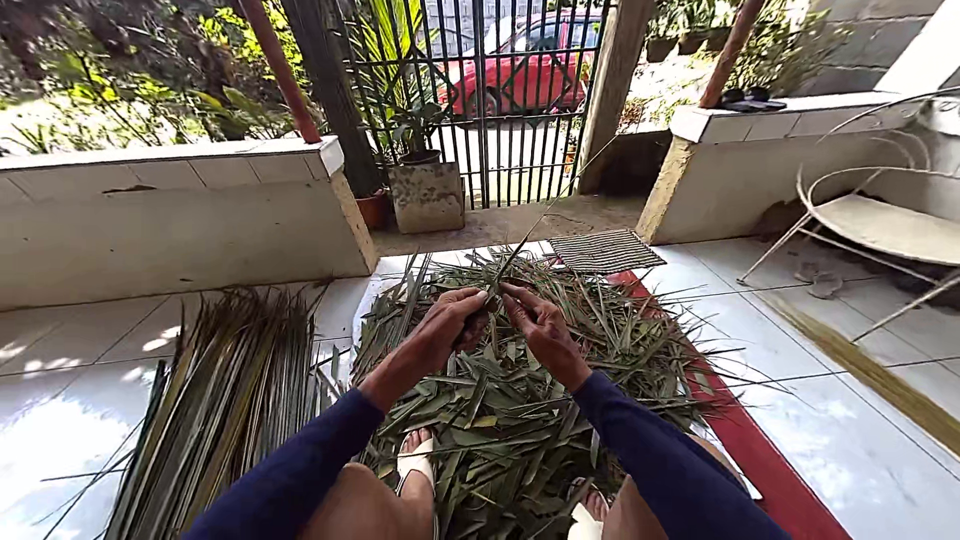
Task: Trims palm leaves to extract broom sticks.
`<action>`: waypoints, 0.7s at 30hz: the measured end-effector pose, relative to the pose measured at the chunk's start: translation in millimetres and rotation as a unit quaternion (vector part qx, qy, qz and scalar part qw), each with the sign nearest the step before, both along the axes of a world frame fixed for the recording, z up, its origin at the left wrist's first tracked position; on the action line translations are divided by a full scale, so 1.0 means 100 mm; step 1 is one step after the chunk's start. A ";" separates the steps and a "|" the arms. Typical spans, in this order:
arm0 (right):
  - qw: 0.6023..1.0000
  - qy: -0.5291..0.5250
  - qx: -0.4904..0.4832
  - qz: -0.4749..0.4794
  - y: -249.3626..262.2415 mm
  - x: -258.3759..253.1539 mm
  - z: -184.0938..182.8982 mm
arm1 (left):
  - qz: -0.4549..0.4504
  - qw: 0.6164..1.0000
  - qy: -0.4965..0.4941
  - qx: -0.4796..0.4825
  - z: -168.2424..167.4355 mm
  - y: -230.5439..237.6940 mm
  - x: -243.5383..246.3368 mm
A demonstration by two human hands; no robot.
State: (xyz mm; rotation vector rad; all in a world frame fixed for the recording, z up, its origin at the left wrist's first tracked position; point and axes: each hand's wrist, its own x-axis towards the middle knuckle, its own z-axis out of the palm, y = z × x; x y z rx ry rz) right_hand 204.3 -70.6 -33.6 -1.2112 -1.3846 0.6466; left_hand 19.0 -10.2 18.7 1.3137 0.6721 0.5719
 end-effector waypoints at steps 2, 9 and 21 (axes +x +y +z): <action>1.000 -0.003 0.004 -0.008 -0.01 0.02 0.00 | -0.019 1.000 -0.012 -0.021 0.00 -0.01 0.01; 0.997 -0.029 0.007 -0.067 0.00 0.04 0.00 | -0.077 0.990 -0.068 -0.093 0.00 -0.03 -0.01; 0.988 -0.043 0.035 -0.148 0.08 0.11 0.13 | -0.117 0.984 -0.067 -0.115 0.01 -0.07 -0.14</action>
